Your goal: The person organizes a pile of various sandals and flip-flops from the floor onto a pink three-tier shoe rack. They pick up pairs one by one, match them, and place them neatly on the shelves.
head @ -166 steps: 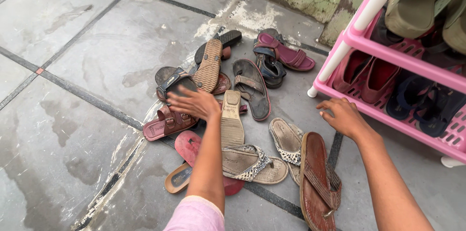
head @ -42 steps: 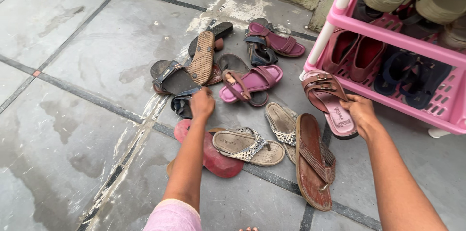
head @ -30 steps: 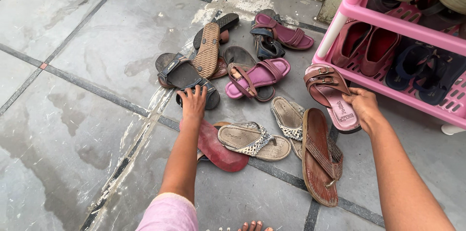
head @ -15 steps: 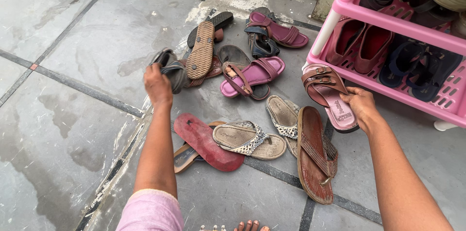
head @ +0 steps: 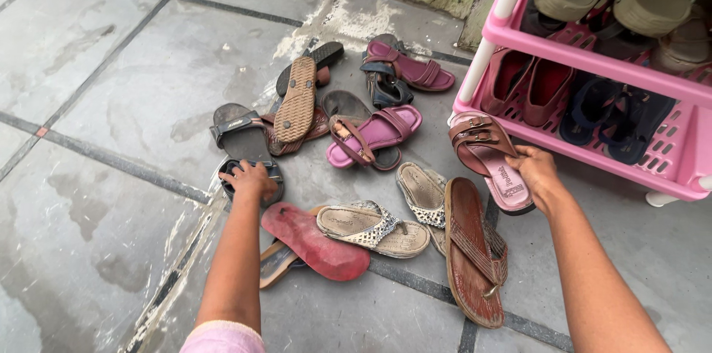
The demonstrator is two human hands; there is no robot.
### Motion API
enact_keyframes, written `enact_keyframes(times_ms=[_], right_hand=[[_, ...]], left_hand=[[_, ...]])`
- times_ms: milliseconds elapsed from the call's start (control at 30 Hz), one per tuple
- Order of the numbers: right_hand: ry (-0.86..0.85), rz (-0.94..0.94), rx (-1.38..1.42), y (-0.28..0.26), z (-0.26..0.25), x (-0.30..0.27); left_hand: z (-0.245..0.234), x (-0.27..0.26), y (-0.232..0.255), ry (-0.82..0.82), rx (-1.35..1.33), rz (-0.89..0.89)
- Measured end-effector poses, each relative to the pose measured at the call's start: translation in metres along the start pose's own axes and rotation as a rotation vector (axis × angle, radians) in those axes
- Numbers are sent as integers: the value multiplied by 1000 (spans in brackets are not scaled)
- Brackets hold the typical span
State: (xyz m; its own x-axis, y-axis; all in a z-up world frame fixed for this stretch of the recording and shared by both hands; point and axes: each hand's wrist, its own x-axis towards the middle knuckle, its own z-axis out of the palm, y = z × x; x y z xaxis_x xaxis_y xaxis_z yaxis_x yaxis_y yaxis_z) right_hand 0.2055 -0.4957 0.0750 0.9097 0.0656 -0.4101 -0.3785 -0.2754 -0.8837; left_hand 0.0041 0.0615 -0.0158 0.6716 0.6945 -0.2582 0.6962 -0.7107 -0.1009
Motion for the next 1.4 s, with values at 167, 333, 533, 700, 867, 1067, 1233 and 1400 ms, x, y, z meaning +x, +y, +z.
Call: enact_keyframes(times_ms=[167,333,533,700,867,1067,1233,1400], right_hand=[[7,5,29,4,2,4],[20,-18,-4,3,0,1],[34,44,-26,-11,2,-15],[37,37,-28,-7,1,-14],[14,10,3,14,-6,2],[28,16,0,20,-11,8],[26,34,-31,16,-13,1],[30,38,-30,13,-14,-1]], left_hand=[[0,0,43,388,102,163],[-13,-20,111,370,7,340],[-18,-47,169,326,-49,423],[-29,-51,190,230,-118,371],[-37,-51,201,173,-198,334],[-24,-40,204,53,-173,328],[-10,-34,201,121,-166,336],[-9,-37,201,184,-128,423]])
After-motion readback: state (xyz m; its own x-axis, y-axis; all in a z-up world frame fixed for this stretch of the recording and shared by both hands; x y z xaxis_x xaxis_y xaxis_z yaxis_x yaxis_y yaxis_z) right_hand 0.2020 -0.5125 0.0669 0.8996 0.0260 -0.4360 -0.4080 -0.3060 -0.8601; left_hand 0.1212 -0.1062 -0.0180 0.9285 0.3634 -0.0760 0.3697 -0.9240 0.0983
